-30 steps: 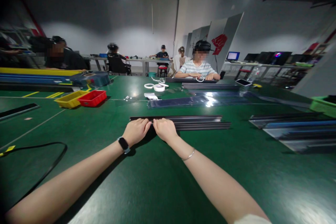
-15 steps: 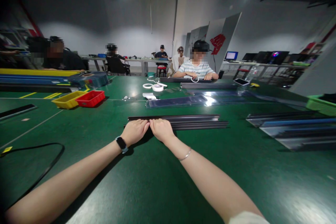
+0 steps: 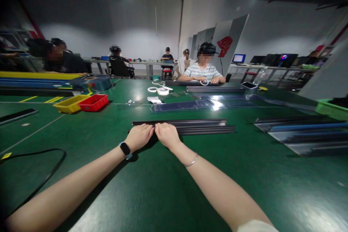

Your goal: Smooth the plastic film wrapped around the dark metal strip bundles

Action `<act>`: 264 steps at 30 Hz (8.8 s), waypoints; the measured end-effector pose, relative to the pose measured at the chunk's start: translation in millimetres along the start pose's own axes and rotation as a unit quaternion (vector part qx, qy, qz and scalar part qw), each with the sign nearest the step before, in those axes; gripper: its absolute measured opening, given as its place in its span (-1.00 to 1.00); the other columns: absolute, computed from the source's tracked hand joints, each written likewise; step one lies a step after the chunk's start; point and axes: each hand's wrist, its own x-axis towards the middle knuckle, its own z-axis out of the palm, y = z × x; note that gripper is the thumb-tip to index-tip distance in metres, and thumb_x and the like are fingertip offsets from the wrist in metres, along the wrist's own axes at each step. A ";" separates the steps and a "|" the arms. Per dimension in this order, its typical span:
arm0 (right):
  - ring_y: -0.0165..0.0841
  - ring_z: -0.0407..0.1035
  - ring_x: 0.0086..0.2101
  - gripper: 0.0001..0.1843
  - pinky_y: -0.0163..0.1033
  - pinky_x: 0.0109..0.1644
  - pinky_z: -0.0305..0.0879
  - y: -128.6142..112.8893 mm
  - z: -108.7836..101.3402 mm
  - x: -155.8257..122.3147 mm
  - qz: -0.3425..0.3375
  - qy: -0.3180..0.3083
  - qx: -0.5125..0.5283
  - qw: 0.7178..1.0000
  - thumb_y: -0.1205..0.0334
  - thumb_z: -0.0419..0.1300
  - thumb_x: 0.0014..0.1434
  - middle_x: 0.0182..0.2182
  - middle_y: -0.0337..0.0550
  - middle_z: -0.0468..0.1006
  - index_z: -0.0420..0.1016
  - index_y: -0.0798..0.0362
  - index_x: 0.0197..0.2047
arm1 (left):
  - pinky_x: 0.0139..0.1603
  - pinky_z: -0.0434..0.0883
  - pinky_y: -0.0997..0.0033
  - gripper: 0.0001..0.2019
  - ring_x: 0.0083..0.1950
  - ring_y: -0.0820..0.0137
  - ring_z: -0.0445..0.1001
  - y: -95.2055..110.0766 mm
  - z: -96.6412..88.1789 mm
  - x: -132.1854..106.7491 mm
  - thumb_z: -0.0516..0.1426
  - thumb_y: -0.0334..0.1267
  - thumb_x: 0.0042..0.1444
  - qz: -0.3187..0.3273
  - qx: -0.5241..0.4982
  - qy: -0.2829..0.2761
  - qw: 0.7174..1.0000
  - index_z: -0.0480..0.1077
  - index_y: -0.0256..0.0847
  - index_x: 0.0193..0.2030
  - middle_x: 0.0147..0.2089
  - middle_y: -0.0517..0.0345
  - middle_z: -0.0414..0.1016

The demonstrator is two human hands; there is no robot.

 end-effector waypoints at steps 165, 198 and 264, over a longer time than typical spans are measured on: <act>-0.27 0.39 -0.34 -0.28 -0.26 -0.27 0.20 29.3 -7.5 5.6 0.000 -0.148 -0.027 0.989 -0.38 -0.20 -0.04 -0.39 -0.02 0.50 0.46 0.08 -0.39 | -0.32 0.25 0.42 -0.63 -0.36 0.40 0.35 -0.5 -3.8 0.6 -0.19 -0.14 0.20 -0.035 -0.033 0.008 0.999 0.32 -0.24 -0.43 -0.45 0.06 0.38; -0.27 0.39 -0.34 -0.29 -0.27 -0.29 0.19 31.4 -7.2 4.3 -0.021 -0.129 -0.021 0.991 -0.35 -0.23 0.00 -0.41 -0.03 0.51 0.45 0.09 -0.40 | -0.33 0.23 0.39 -0.65 -0.34 0.37 0.34 -0.6 -3.7 0.2 -0.19 -0.15 0.20 -0.029 -0.024 -0.006 0.999 0.31 -0.22 -0.42 -0.43 0.08 0.39; -0.33 0.30 -0.25 -0.47 -0.30 -0.19 0.14 9.5 -6.0 1.5 -0.020 -0.105 0.020 0.994 -0.19 -0.09 0.07 -0.35 -0.04 0.46 0.40 0.11 -0.29 | -0.29 0.23 0.35 -0.63 -0.35 0.35 0.35 0.4 -4.0 -0.8 -0.16 -0.15 0.19 -0.051 0.008 0.031 0.998 0.32 -0.25 -0.48 -0.47 0.03 0.41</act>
